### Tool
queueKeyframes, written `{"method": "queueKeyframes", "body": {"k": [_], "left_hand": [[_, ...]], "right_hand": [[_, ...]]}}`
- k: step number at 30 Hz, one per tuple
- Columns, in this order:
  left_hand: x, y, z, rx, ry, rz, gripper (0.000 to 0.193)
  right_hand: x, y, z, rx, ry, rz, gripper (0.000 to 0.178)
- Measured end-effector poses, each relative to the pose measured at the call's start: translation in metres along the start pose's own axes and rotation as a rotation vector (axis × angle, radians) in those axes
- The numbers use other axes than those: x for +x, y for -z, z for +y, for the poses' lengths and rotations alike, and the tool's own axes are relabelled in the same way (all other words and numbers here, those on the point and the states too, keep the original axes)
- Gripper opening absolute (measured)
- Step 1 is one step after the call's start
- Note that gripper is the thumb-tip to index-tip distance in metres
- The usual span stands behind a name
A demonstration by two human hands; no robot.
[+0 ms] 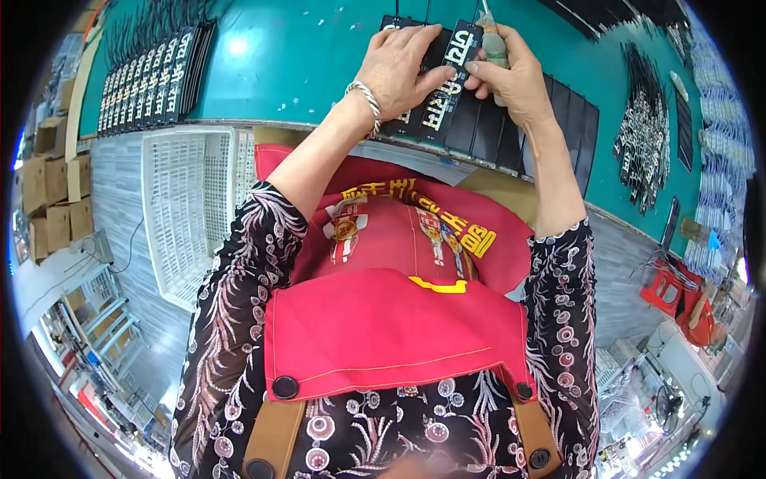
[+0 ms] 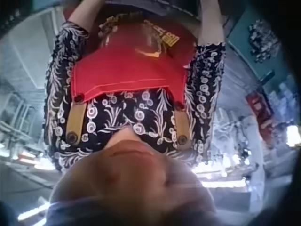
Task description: Assembling electronic components and wires onto printed circuit boards at a factory workbench.
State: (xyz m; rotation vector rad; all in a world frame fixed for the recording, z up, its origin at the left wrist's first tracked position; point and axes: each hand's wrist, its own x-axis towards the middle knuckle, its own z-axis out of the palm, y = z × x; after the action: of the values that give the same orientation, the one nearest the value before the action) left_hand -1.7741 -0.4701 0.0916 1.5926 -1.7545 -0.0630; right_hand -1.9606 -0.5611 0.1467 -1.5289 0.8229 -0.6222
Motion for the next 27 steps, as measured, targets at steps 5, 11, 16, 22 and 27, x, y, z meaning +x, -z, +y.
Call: {"method": "queueKeyframes", "body": {"k": [5, 11, 16, 22, 27], "left_hand": [[0.008, 0.008, 0.005, -0.045, 0.010, 0.017, 0.061], [0.028, 0.023, 0.016, 0.108, -0.084, -0.099, 0.034], [0.065, 0.006, 0.016, 0.197, -0.133, -0.125, 0.033], [0.139, -0.040, -0.002, 0.237, -0.097, -0.274, 0.032], [0.155, -0.045, -0.008, 0.253, -0.067, -0.272, 0.042]], "right_hand": [[0.009, -0.002, -0.012, -0.149, -0.005, 0.002, 0.057], [0.027, 0.004, -0.050, -0.355, -0.197, -0.121, 0.065], [0.029, 0.050, -0.043, -0.292, -0.177, 0.006, 0.064], [0.058, 0.121, -0.032, -0.584, 0.126, 0.099, 0.044], [0.067, 0.123, -0.037, -0.737, 0.215, 0.018, 0.041]]}}
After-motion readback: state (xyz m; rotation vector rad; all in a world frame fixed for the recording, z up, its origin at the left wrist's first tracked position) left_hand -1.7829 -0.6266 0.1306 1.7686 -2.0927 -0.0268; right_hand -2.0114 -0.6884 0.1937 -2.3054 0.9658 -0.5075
